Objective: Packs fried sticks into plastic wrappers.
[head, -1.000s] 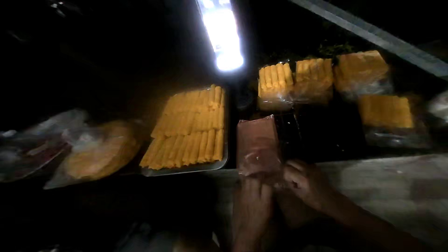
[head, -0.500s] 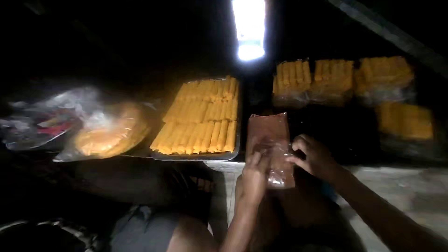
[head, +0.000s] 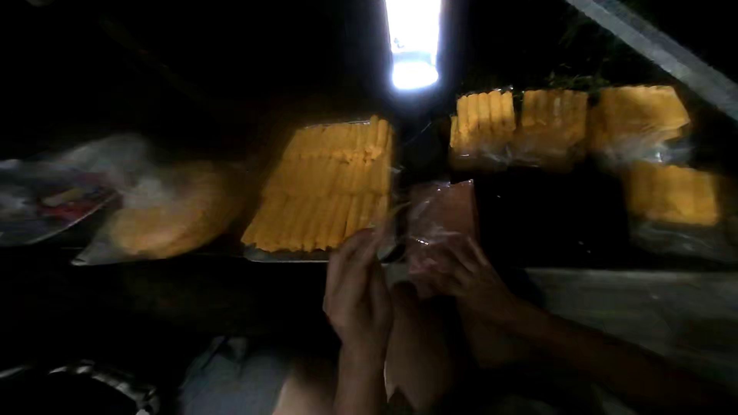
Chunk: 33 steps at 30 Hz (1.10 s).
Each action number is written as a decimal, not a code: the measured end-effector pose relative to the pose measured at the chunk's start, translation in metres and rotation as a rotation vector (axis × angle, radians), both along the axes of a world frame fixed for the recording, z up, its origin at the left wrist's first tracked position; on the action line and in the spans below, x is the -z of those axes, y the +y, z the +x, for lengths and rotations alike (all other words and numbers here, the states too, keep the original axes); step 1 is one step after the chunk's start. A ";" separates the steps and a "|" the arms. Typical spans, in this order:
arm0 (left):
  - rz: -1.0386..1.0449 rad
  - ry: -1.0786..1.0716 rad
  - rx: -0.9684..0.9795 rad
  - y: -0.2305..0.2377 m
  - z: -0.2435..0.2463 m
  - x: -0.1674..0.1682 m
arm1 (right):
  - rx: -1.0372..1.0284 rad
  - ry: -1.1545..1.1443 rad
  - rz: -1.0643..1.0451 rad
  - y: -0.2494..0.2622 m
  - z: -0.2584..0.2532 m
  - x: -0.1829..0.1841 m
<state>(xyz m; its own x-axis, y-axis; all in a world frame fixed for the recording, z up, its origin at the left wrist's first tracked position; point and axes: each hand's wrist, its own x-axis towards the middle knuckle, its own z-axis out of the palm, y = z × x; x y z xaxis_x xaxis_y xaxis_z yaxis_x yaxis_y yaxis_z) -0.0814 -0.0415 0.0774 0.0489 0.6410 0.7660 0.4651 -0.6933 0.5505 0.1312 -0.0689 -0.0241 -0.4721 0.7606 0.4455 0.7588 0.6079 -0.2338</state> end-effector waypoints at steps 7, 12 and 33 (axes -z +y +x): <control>0.029 0.010 0.002 -0.006 0.009 -0.003 | 0.189 0.015 -0.185 0.034 -0.012 -0.008; 0.035 0.259 -0.061 0.001 0.048 0.024 | 0.133 0.049 -0.275 0.015 -0.009 -0.023; -0.278 0.423 -0.054 0.042 0.065 0.109 | -0.245 -0.080 -0.534 0.159 -0.093 -0.138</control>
